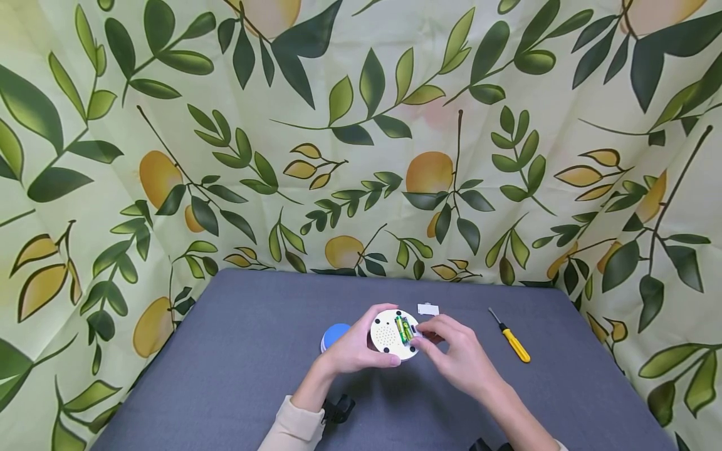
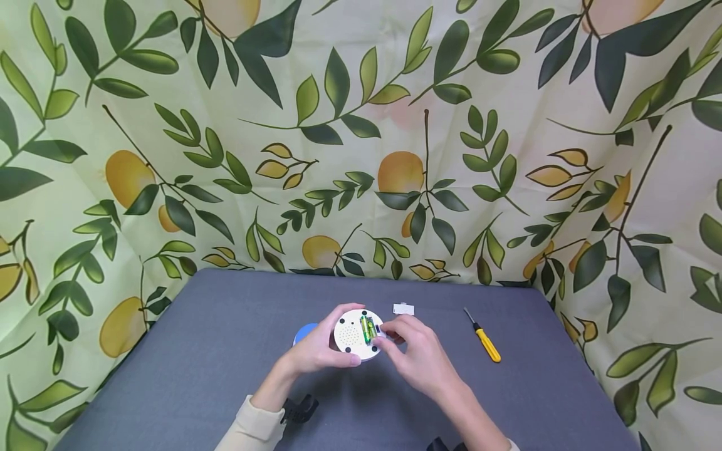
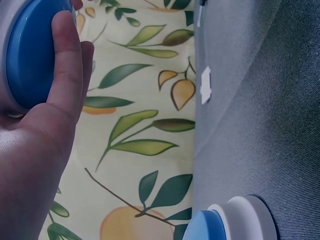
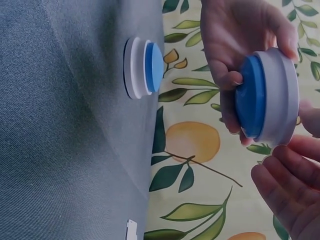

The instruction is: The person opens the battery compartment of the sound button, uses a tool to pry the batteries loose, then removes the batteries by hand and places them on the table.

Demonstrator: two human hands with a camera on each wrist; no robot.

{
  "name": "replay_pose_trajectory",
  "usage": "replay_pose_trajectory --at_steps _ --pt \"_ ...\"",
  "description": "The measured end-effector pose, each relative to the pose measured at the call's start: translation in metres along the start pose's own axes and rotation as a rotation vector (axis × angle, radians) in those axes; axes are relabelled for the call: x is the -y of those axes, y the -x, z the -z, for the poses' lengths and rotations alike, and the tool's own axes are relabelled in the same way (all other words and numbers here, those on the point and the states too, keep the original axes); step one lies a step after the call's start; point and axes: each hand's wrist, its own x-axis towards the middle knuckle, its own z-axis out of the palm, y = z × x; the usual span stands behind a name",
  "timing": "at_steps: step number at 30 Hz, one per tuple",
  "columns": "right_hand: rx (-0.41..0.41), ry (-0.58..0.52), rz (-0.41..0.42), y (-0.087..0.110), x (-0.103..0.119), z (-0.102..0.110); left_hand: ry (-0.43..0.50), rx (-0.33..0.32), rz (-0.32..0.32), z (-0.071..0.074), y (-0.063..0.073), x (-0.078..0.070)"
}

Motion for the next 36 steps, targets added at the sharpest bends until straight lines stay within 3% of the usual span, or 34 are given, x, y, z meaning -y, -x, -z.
replay_pose_trajectory --at_steps 5,15,29,36 --pt "-0.008 -0.001 -0.017 0.002 0.001 -0.001 -0.01 -0.014 0.003 -0.001 0.0 0.0" --pt "-0.048 -0.002 0.029 0.001 0.005 -0.005 -0.015 -0.051 0.01 -0.002 -0.001 0.001" --pt "-0.055 0.119 -0.116 -0.007 0.019 -0.009 -0.036 -0.082 0.043 -0.003 -0.002 0.001" --pt "-0.014 0.133 -0.202 -0.009 0.023 -0.008 -0.039 -0.089 0.052 -0.004 -0.002 0.0"
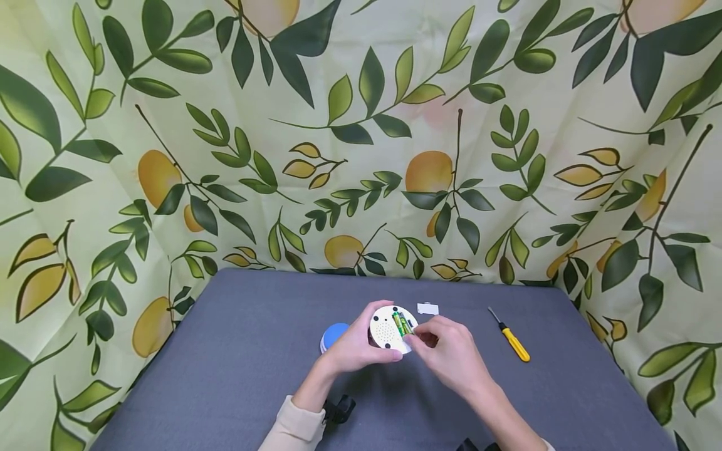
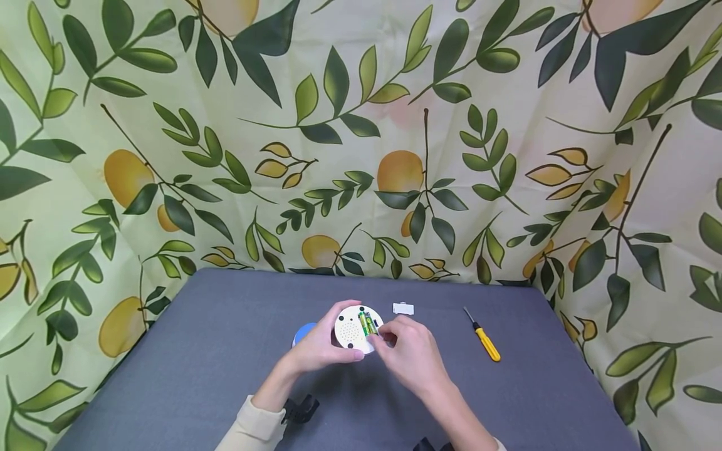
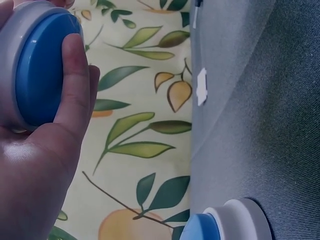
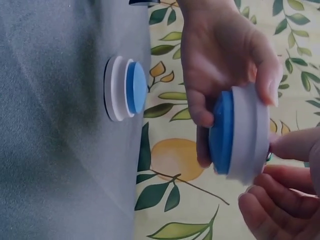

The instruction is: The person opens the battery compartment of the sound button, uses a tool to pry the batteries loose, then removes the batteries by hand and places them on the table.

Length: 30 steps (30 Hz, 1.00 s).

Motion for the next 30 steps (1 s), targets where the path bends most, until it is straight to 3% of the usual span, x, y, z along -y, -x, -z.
replay_pose_trajectory --at_steps 4,12,24,30 --pt "-0.008 0.067 -0.01 0.0 0.003 -0.001 -0.01 -0.003 0.009 -0.001 0.0 0.0" --pt "-0.101 0.143 0.036 0.001 0.004 -0.005 -0.016 -0.023 -0.002 -0.002 -0.001 0.002" --pt "-0.021 0.246 -0.024 -0.002 0.012 -0.002 -0.014 -0.022 0.009 -0.003 -0.001 0.002" --pt "-0.047 0.246 -0.027 -0.004 0.012 -0.003 -0.027 -0.042 0.018 -0.004 -0.002 0.002"
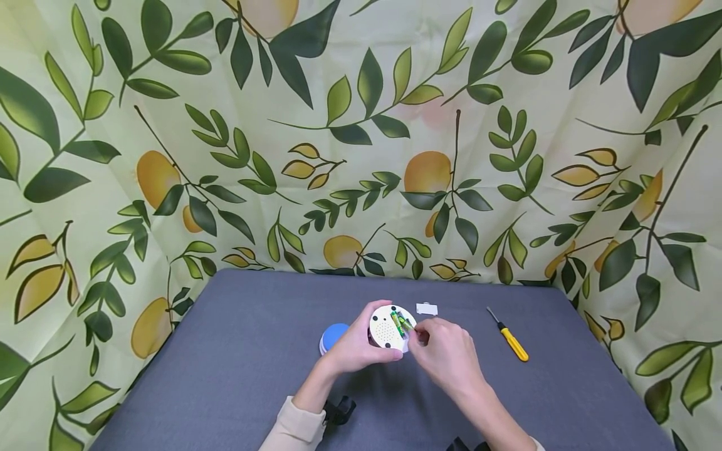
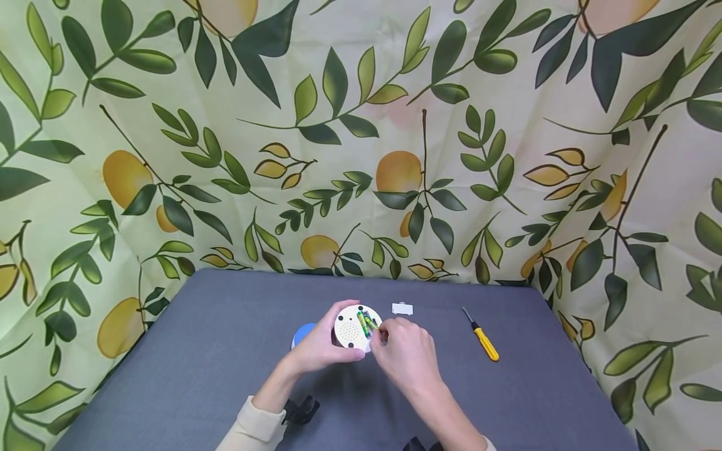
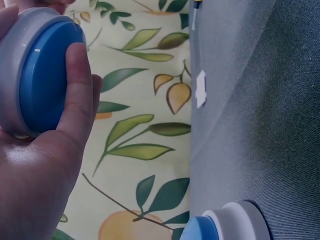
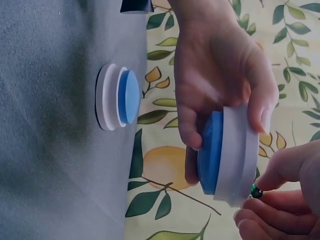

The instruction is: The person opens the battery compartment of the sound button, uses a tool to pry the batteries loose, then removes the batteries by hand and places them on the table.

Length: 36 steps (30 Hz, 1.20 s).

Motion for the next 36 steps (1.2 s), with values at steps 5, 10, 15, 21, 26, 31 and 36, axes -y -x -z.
replay_pose_trajectory --at_steps 5,10,15,21,26,31,36 --pt "-0.029 -0.073 -0.014 -0.002 -0.004 0.0 0.001 0.003 -0.003 0.001 0.0 0.0" --pt "0.029 -0.284 -0.133 -0.005 -0.015 0.001 -0.01 -0.001 -0.015 0.001 0.0 -0.002" --pt "0.091 -0.505 -0.265 -0.006 -0.029 0.0 -0.018 -0.003 -0.013 0.002 0.001 -0.002" --pt "0.132 -0.762 -0.358 -0.006 -0.043 -0.003 -0.001 -0.001 -0.007 0.001 0.001 -0.002" --pt "0.128 -0.89 -0.37 -0.006 -0.055 -0.005 -0.001 -0.006 -0.007 0.001 0.002 -0.003" --pt "0.131 -0.952 -0.397 -0.007 -0.066 -0.007 -0.017 -0.014 -0.004 0.001 0.002 -0.003" --pt "0.139 -1.012 -0.488 -0.008 -0.08 -0.012 -0.018 -0.02 -0.004 0.002 0.001 -0.001"
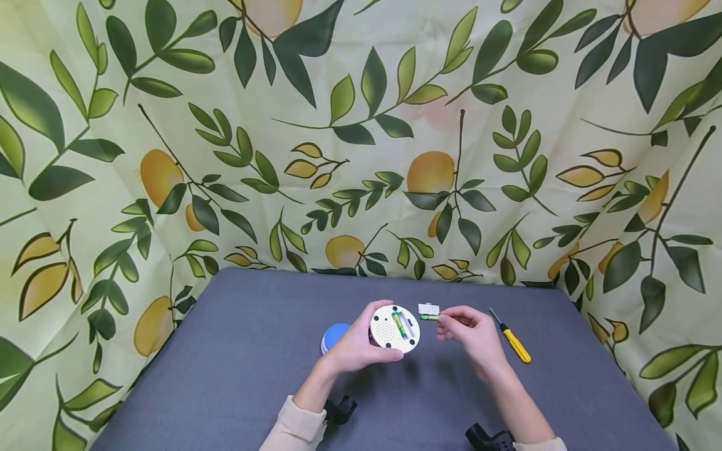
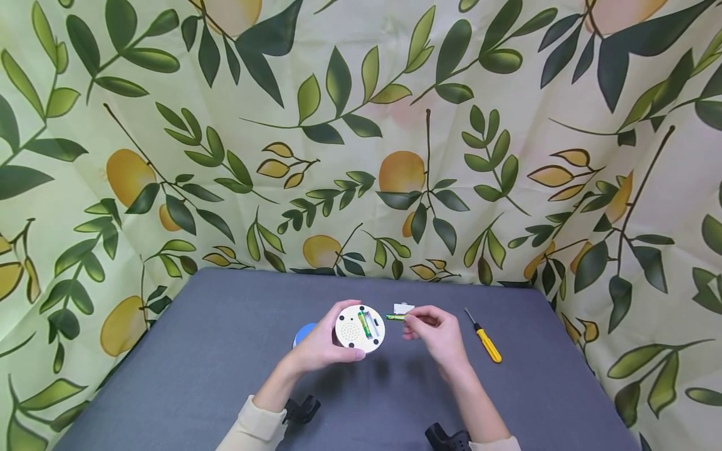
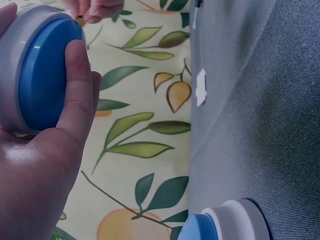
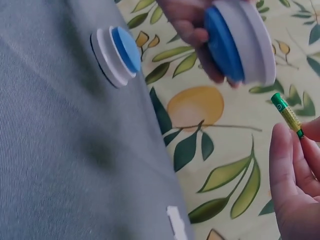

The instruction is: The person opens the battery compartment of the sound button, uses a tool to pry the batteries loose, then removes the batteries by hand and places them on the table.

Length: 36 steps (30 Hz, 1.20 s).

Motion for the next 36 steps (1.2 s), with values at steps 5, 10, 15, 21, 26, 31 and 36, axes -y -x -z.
replay_pose_trajectory --at_steps 5,10,15,21,26,31,36 --pt "-0.022 -0.04 -0.057 -0.01 -0.013 0.009 0.007 0.004 0.002 0.001 0.0 0.0" --pt "-0.056 -0.002 -0.091 -0.024 -0.028 0.015 -0.005 0.005 -0.001 0.001 0.0 0.0" --pt "-0.061 0.054 -0.104 -0.038 -0.037 0.018 -0.015 0.006 0.001 0.001 0.0 0.0" --pt "-0.047 0.054 -0.112 -0.051 -0.047 0.018 -0.013 0.005 -0.002 0.001 0.001 -0.002" --pt "-0.053 0.085 -0.125 -0.058 -0.056 0.017 -0.012 0.009 0.002 0.001 0.001 -0.003" --pt "-0.048 0.154 -0.14 -0.064 -0.063 0.015 -0.013 0.011 0.006 0.002 0.001 -0.003" --pt "-0.034 0.224 -0.153 -0.069 -0.07 0.016 -0.013 0.015 0.005 0.002 0.001 -0.003"
